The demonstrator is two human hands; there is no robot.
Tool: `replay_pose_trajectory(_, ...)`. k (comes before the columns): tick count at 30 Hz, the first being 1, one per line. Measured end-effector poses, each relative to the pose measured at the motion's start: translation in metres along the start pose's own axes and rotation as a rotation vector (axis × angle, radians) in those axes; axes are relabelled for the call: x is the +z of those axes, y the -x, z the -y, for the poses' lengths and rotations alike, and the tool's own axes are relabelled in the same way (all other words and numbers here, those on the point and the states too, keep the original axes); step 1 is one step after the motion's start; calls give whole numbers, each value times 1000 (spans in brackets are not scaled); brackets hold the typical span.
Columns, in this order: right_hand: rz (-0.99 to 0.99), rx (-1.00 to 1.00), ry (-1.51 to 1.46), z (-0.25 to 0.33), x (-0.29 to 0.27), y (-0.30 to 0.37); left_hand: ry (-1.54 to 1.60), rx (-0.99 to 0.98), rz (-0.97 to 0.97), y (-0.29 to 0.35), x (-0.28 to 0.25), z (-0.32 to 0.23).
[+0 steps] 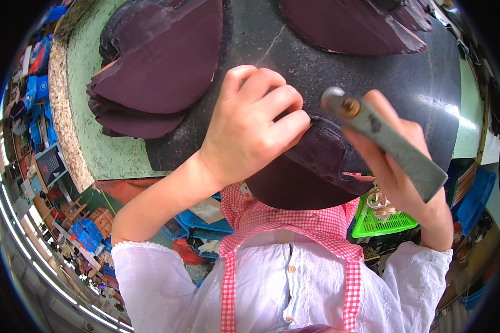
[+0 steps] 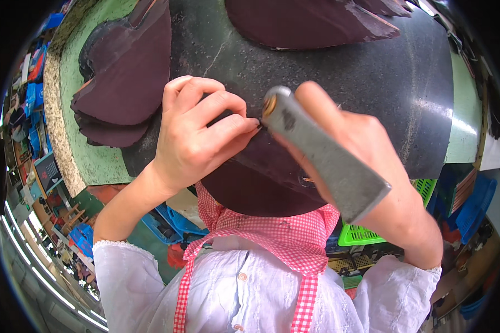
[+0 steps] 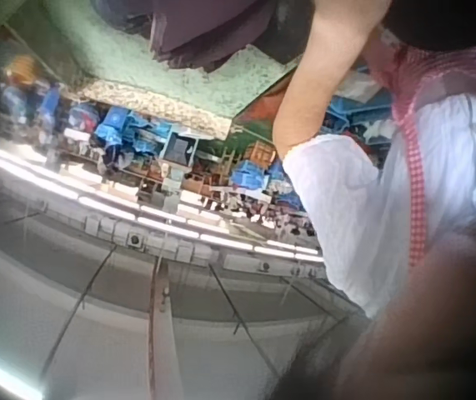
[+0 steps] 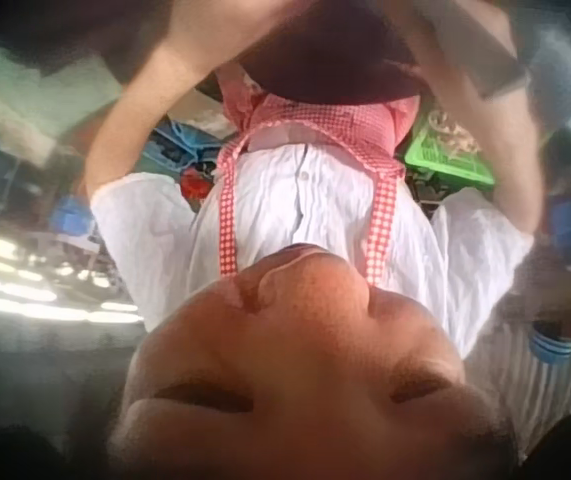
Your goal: The person repeatedly takes leather shoe upper pieces, folds their edges by hand, and hammers the folded edges with a hammer before stacking them onto a pile.
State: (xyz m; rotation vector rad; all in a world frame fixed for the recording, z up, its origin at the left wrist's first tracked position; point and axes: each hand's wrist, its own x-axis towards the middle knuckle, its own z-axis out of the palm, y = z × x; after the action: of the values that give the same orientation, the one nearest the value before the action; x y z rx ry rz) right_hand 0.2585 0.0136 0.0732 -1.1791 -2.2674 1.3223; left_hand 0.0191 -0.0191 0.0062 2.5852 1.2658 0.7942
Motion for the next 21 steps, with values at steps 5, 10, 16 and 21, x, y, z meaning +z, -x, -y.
replay_pose_trajectory(5,124,4,65,-3,6,2,-28,-186,-23,2,-10,0)
replay_pose_trajectory(10,31,-105,67,-12,1,-3,160,-274,-17,16,3,-5)
replay_pose_trajectory(16,81,-44,150,-1,5,2,-193,-61,-74,16,7,-34)
replay_pose_trajectory(21,101,-82,64,2,-10,-9,-56,-291,125,12,-10,-31)
